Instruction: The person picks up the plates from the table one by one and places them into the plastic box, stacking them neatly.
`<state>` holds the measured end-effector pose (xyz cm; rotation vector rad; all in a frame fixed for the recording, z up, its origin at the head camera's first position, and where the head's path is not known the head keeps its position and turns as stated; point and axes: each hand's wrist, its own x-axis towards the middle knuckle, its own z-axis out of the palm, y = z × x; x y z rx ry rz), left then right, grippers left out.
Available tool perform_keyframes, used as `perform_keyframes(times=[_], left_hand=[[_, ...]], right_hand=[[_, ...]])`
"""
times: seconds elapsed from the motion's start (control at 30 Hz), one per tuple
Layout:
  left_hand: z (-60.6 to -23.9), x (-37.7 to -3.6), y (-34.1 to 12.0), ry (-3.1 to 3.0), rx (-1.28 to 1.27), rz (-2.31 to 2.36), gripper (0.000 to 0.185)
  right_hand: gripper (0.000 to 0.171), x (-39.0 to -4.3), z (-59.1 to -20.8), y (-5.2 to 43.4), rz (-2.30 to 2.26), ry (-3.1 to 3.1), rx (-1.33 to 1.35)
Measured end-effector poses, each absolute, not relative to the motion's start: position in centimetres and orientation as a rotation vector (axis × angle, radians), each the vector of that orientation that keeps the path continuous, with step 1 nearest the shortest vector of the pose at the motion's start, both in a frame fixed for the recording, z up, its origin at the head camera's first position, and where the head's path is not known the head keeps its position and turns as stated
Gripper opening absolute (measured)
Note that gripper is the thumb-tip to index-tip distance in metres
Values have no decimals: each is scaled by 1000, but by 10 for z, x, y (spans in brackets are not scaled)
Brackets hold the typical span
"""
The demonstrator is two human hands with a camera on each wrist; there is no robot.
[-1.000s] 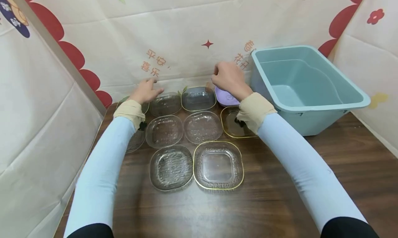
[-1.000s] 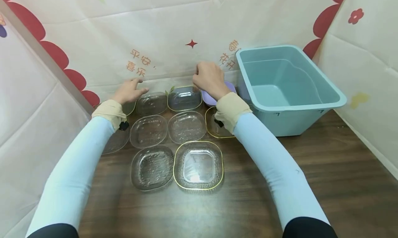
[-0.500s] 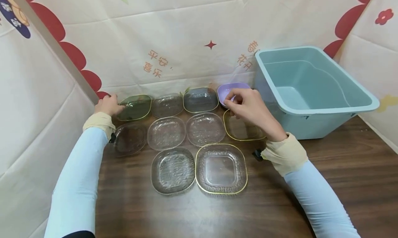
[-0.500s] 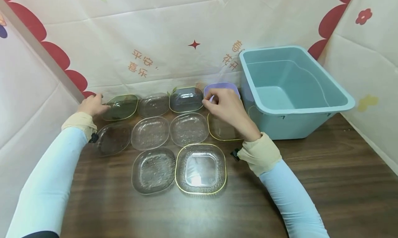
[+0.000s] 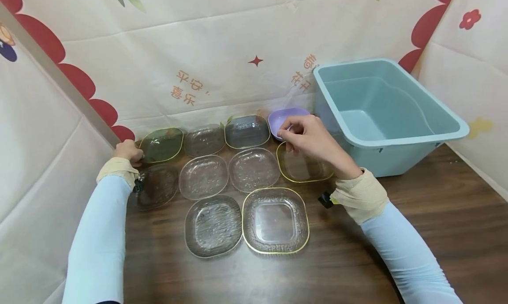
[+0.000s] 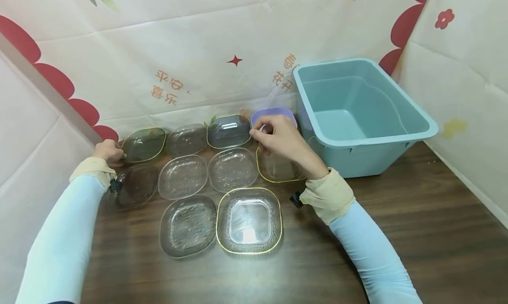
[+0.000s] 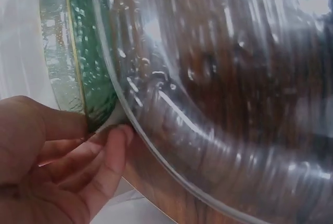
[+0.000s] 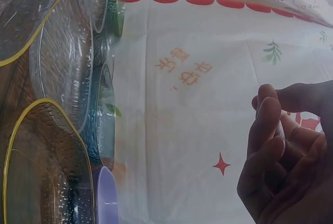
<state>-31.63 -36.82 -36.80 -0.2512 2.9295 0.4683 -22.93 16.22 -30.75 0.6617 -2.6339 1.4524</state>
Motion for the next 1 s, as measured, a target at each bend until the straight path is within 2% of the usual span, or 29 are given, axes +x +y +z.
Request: perform_keyframes(times=[0.23,0.5,0.7,0.87,1.0], left_hand=[[-365,-317,-370,3057,-168,460,34],[-363,-313,-376,3169,-268,491,28],[-348,-301,-371,3318,-387,671,36],[-328,-281,-347,3414,-496,899,33],[-315,-261,-305,3453,-495,1076,40]], right_hand=[[16,-230,-306,162,1434,-2657,647],[16,-229,-310,162,1462,-2633,645],[16,-228,-307,163,1458,-2616,633],[15,-227,-306,161,1504,-2612,645],[15,-226,-304,161,1511,-2606,643]])
